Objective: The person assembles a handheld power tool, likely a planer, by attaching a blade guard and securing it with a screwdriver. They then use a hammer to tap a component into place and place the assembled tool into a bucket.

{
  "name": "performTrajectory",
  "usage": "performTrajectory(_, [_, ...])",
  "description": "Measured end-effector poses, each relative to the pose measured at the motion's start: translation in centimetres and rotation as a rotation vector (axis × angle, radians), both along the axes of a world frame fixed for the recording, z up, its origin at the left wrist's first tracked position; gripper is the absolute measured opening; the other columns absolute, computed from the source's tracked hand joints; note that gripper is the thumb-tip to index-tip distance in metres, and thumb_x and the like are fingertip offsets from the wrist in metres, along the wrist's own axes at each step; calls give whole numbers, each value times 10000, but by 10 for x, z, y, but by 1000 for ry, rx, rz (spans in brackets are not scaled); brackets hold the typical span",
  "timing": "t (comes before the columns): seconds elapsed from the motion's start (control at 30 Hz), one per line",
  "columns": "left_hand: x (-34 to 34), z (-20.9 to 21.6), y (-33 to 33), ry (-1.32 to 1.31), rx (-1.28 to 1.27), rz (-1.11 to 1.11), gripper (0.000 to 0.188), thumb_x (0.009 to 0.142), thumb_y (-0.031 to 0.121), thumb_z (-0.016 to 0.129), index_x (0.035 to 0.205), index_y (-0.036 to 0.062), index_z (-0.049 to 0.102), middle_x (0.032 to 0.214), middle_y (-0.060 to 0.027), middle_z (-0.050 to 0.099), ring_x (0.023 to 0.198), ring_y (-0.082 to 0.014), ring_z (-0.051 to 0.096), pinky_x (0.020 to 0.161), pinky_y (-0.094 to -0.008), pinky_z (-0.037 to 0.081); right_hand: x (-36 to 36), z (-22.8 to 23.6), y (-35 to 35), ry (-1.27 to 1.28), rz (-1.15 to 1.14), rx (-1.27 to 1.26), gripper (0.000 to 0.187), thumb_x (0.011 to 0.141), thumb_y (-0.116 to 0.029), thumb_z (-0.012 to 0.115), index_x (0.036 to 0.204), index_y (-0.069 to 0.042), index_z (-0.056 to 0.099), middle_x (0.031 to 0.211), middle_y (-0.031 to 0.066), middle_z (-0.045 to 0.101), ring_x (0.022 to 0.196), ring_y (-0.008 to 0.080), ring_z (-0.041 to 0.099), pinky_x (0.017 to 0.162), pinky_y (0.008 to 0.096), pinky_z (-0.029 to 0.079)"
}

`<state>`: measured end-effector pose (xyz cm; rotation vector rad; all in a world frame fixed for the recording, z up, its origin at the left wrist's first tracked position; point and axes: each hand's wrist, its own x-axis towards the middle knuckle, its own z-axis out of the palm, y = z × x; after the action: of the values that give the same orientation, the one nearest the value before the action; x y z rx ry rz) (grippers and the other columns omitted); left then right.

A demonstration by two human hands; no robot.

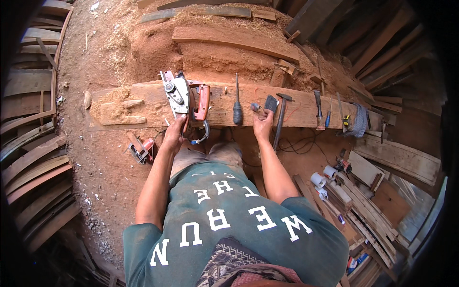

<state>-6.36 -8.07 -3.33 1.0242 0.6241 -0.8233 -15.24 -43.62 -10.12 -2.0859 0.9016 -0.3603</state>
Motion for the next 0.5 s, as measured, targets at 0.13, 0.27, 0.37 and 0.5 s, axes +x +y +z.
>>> performTrajectory(0.13, [-9, -10, -1, -12, -109, 80, 386, 1033, 365, 645, 1254, 50, 659, 1195, -62, 705, 1073, -187, 666, 974, -370, 544, -15, 10, 4, 69, -21, 4, 498, 826, -90, 798, 1249, 9, 555, 1037, 119, 620, 810, 170, 609, 764, 336, 537])
performTrajectory(0.27, [-7, -26, 3, -46, -56, 17, 373, 1034, 367, 652, 1237, 55, 654, 1153, -28, 700, 1024, -177, 659, 950, -362, 537, -23, 17, 6, 85, -59, 54, 458, 814, -102, 776, 1208, 19, 577, 1027, 127, 628, 824, 225, 623, 783, 387, 529])
performTrajectory(0.37, [-3, -32, 15, -25, -136, -126, 447, 1034, 442, 598, 1379, 158, 589, 1315, -42, 667, 1182, -219, 653, 1015, -474, 517, -19, 21, 13, 58, -48, 37, 423, 816, -94, 770, 1185, 11, 593, 1024, 119, 617, 832, 225, 625, 772, 377, 525])
performTrajectory(0.5, [-4, -17, 14, 43, -33, -128, 400, 980, 463, 684, 1217, 147, 617, 1030, 4, 648, 962, -181, 645, 911, -473, 535, -8, 23, 13, 52, 95, -220, 330, 816, -86, 769, 1100, 11, 632, 959, 121, 640, 763, 210, 608, 742, 359, 523])
